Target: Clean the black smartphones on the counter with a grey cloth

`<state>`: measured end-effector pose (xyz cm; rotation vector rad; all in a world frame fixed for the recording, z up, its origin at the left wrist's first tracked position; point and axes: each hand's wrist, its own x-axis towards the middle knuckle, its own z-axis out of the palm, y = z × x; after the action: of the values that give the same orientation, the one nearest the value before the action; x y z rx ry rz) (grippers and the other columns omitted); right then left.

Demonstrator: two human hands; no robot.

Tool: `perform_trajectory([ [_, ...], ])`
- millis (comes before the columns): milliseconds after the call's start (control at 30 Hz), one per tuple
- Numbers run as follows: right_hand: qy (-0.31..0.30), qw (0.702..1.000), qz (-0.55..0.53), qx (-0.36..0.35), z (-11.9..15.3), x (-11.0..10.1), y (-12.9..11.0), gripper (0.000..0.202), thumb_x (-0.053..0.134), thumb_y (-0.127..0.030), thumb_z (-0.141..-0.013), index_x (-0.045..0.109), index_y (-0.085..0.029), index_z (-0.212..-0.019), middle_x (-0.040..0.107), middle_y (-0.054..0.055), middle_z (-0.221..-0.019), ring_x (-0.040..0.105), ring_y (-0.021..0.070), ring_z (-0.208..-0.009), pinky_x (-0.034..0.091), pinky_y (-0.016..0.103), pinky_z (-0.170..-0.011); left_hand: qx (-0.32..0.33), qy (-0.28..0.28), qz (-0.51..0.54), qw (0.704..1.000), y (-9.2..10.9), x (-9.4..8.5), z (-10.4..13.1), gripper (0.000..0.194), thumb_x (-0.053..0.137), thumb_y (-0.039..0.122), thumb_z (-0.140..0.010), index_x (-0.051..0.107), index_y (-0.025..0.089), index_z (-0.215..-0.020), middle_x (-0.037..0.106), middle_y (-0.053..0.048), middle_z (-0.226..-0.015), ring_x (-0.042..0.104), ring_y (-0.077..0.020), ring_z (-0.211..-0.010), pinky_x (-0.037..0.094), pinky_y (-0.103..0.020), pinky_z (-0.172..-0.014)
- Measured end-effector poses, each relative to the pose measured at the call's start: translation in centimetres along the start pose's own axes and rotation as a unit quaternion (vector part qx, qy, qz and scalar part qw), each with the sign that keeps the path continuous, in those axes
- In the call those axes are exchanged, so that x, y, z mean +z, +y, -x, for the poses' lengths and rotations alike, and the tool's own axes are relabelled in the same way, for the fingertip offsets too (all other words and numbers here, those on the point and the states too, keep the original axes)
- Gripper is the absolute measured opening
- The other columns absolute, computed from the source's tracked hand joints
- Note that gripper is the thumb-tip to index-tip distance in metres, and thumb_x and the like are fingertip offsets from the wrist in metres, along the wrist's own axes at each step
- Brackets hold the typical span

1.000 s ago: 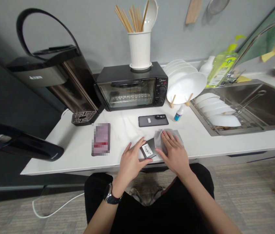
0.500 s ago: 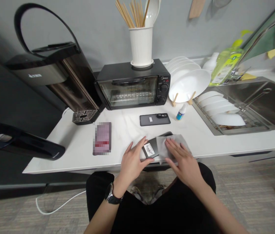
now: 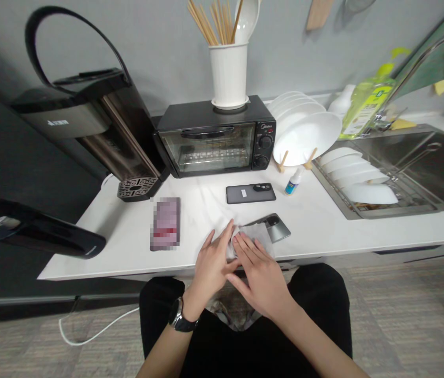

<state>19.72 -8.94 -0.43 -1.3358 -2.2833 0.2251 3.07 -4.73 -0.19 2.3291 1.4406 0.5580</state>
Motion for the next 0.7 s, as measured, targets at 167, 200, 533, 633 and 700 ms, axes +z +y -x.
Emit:
perform_trajectory([
  [167, 0.009, 0.999, 0.031, 0.021, 2.9, -2.5, 5.6, 0.065, 0.046, -0.043, -0.107, 0.029, -0.022, -0.166, 0.043, 0.011, -0.165, 0.041, 0.0289, -0.153, 0.041, 0.055, -0.122, -0.017, 0.009, 0.033, 0.999, 0.4, -0.3, -0.2, 0.098, 0.073, 0.027, -0.093, 0.008, 0.034, -0.166, 0.058, -0.003, -0.155, 0.057, -0.0221, -0.142, 0.026, -0.049, -0.131],
  [200, 0.029, 0.998, 0.048, 0.041, 3.0, -2.8, 7.0, 0.065, 0.046, -0.043, -0.108, 0.028, -0.022, -0.166, 0.043, 0.011, -0.164, 0.042, 0.0297, -0.152, 0.041, 0.056, -0.122, -0.021, 0.009, 0.037, 0.999, 0.5, -0.3, -0.3, 0.098, 0.075, 0.030, -0.093, 0.009, 0.034, -0.166, 0.059, -0.002, -0.154, 0.058, -0.0227, -0.140, 0.026, -0.049, -0.131],
  [533, 0.058, 0.995, 0.056, 0.061, -1.9, -0.1, 4.4, 0.079, 0.050, -0.059, -0.103, 0.039, -0.005, -0.160, 0.042, 0.022, -0.163, 0.039, 0.0354, -0.154, 0.034, 0.059, -0.124, -0.012, 0.007, 0.034, 0.999, 0.3, -0.1, -0.2, 0.095, 0.071, 0.029, -0.094, 0.009, 0.034, -0.166, 0.056, -0.003, -0.157, 0.057, -0.0210, -0.142, 0.025, -0.048, -0.132],
  [633, 0.009, 1.000, -0.001, 0.002, -1.2, 0.1, 0.9, 0.082, 0.055, -0.060, -0.100, 0.039, -0.006, -0.160, 0.045, 0.021, -0.161, 0.040, 0.0333, -0.153, 0.036, 0.057, -0.125, -0.001, 0.001, 0.002, 1.000, 0.0, 0.0, -0.1, 0.097, 0.069, 0.024, -0.093, 0.007, 0.031, -0.167, 0.052, -0.008, -0.160, 0.061, -0.0231, -0.138, 0.027, -0.050, -0.131],
  [700, -0.016, 0.999, -0.024, -0.025, 0.0, -0.5, 0.5, 0.079, 0.056, -0.058, -0.100, 0.038, -0.011, -0.161, 0.046, 0.018, -0.161, 0.041, 0.0314, -0.153, 0.038, 0.056, -0.124, 0.000, -0.005, -0.005, 1.000, -0.1, 0.0, -0.1, 0.098, 0.068, 0.022, -0.092, 0.006, 0.030, -0.167, 0.051, -0.008, -0.161, 0.060, -0.0236, -0.139, 0.026, -0.050, -0.131],
])
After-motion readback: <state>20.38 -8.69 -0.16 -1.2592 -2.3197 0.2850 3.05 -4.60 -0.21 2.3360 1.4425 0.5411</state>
